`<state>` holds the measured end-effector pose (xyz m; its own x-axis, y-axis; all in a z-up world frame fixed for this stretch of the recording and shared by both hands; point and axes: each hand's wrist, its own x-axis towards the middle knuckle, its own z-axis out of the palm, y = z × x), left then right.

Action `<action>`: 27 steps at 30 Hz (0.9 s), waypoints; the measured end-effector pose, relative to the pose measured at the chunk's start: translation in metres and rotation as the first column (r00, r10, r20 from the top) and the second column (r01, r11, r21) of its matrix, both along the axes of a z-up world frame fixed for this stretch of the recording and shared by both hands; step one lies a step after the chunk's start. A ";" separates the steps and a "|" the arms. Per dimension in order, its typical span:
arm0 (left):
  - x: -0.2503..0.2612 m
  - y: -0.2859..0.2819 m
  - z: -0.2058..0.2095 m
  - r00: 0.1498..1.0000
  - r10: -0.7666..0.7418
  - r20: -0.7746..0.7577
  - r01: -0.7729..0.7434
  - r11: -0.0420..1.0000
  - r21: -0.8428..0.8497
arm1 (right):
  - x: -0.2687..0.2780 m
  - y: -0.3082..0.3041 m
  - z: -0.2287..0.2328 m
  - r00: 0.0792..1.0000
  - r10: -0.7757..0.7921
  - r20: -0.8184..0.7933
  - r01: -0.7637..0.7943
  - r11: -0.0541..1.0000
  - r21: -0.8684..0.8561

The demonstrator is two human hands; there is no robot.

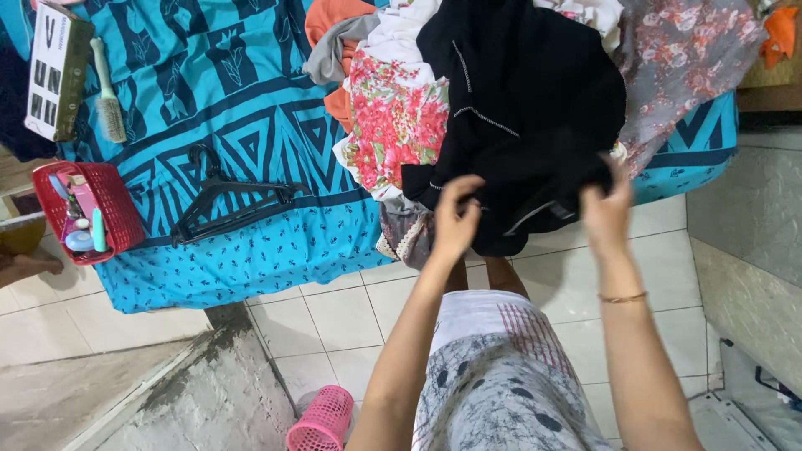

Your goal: The person is putting a black shirt onto a hanger and buttoning it up.

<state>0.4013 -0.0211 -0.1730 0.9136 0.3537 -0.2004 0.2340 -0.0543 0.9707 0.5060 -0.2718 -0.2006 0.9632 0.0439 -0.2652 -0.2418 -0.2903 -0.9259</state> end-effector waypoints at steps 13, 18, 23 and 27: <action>0.014 0.022 -0.123 0.958 0.258 -0.121 -0.240 0.960 0.145 | 0.049 -0.077 -0.037 0.920 -0.143 0.364 0.235 0.946 -0.222; 0.003 0.005 -0.175 0.933 0.241 -0.268 -0.240 0.970 0.038 | 0.006 0.053 0.028 0.968 0.183 0.173 -0.133 0.955 -0.265; 0.026 -0.013 -0.097 0.966 0.204 -0.156 -0.157 0.951 0.267 | -0.023 0.099 -0.020 0.959 0.271 0.080 -0.250 0.945 -0.214; 0.037 -0.008 -0.067 0.938 0.338 0.073 -0.286 0.640 0.713 | -0.017 0.115 -0.006 0.938 0.250 0.241 -0.169 0.935 -0.313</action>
<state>0.4382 -0.0292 -0.2403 0.7175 0.6733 0.1788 0.4238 -0.6256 0.6551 0.4893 -0.1567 -0.2066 0.9763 0.2150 -0.0250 0.1037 -0.5658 -0.8180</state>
